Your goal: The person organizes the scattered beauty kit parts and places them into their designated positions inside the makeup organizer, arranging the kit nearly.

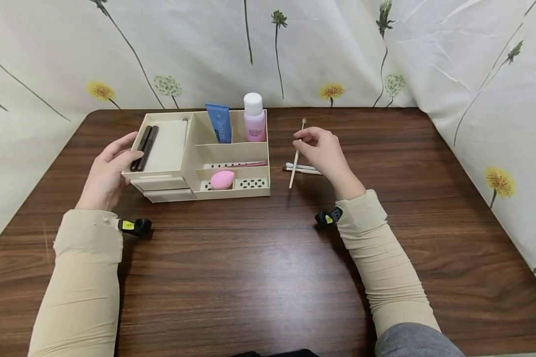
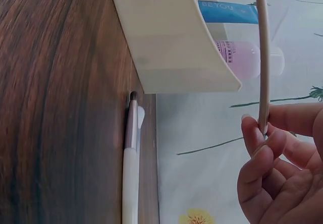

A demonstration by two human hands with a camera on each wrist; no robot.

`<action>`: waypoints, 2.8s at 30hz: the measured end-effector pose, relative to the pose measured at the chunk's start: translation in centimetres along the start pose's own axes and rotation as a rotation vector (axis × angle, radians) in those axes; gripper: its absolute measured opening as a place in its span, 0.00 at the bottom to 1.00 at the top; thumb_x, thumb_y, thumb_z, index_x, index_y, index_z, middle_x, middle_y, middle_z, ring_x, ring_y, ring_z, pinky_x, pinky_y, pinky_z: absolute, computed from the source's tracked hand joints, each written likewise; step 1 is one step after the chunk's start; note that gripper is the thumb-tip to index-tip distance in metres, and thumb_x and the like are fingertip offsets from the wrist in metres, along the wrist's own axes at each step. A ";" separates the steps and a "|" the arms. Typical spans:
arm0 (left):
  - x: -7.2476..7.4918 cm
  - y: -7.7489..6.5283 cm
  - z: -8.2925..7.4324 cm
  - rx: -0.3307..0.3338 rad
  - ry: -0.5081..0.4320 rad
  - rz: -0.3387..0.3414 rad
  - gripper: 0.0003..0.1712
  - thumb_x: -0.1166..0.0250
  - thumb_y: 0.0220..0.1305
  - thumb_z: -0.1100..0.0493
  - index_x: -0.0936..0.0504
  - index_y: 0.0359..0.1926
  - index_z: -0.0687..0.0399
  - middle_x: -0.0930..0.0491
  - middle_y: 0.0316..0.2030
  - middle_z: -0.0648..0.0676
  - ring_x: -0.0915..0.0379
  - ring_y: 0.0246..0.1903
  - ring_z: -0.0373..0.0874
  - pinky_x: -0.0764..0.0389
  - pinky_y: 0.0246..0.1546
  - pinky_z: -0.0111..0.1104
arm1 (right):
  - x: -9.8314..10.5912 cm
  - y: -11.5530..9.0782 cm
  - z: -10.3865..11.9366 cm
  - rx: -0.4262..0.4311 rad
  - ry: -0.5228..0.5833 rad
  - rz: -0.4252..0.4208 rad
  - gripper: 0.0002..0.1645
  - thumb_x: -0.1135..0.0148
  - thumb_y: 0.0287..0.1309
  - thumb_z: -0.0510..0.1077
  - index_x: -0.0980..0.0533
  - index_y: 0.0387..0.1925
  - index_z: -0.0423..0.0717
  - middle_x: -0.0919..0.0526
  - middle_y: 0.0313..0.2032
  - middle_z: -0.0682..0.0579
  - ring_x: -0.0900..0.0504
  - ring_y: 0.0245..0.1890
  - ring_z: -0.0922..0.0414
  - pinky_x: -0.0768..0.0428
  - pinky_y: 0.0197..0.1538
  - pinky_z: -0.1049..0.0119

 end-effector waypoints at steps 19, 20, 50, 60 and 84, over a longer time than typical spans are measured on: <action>0.1 -0.2 0.2 -0.001 0.015 -0.007 0.34 0.35 0.65 0.59 0.31 0.71 0.44 0.26 0.47 0.44 0.22 0.36 0.32 0.21 0.27 0.23 | -1.8 -0.9 1.8 0.045 0.137 0.064 0.18 0.38 0.66 0.43 0.22 0.54 0.39 0.20 0.33 0.61 0.30 0.16 0.63 0.29 0.24 0.71; 0.1 -0.3 0.2 -0.001 0.016 -0.007 0.34 0.35 0.65 0.59 0.31 0.71 0.44 0.26 0.47 0.44 0.22 0.36 0.32 0.21 0.27 0.23 | -1.9 -1.0 1.9 0.044 0.146 0.064 0.19 0.38 0.66 0.43 0.22 0.55 0.39 0.20 0.33 0.62 0.30 0.15 0.64 0.29 0.23 0.71; 0.1 0.0 0.2 0.008 0.052 0.036 0.33 0.35 0.66 0.56 0.31 0.71 0.42 0.27 0.53 0.46 0.23 0.39 0.33 0.21 0.28 0.24 | -3.5 -3.1 4.6 0.043 0.343 0.098 0.21 0.40 0.66 0.40 0.24 0.59 0.40 0.23 0.38 0.56 0.31 0.17 0.65 0.31 0.24 0.71; 0.2 -0.2 -0.1 -0.003 0.076 0.026 0.32 0.35 0.66 0.55 0.31 0.71 0.41 0.28 0.57 0.50 0.23 0.38 0.33 0.21 0.28 0.24 | -4.2 -3.1 5.9 0.061 0.384 0.119 0.22 0.39 0.65 0.38 0.25 0.60 0.38 0.25 0.37 0.57 0.32 0.16 0.64 0.30 0.23 0.71; 0.2 -0.1 0.0 -0.002 0.091 0.040 0.33 0.35 0.67 0.55 0.32 0.71 0.40 0.31 0.62 0.56 0.22 0.38 0.32 0.21 0.28 0.23 | -8.2 -0.9 9.4 0.127 0.414 0.235 0.22 0.39 0.65 0.36 0.25 0.59 0.35 0.22 0.32 0.54 0.34 0.15 0.63 0.31 0.22 0.70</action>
Point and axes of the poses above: each hand's wrist, its own y-axis towards the middle knuckle, its own x-axis out of the back of the hand, z = x × y, the point moved 5 cm from there along y, towards the middle knuckle
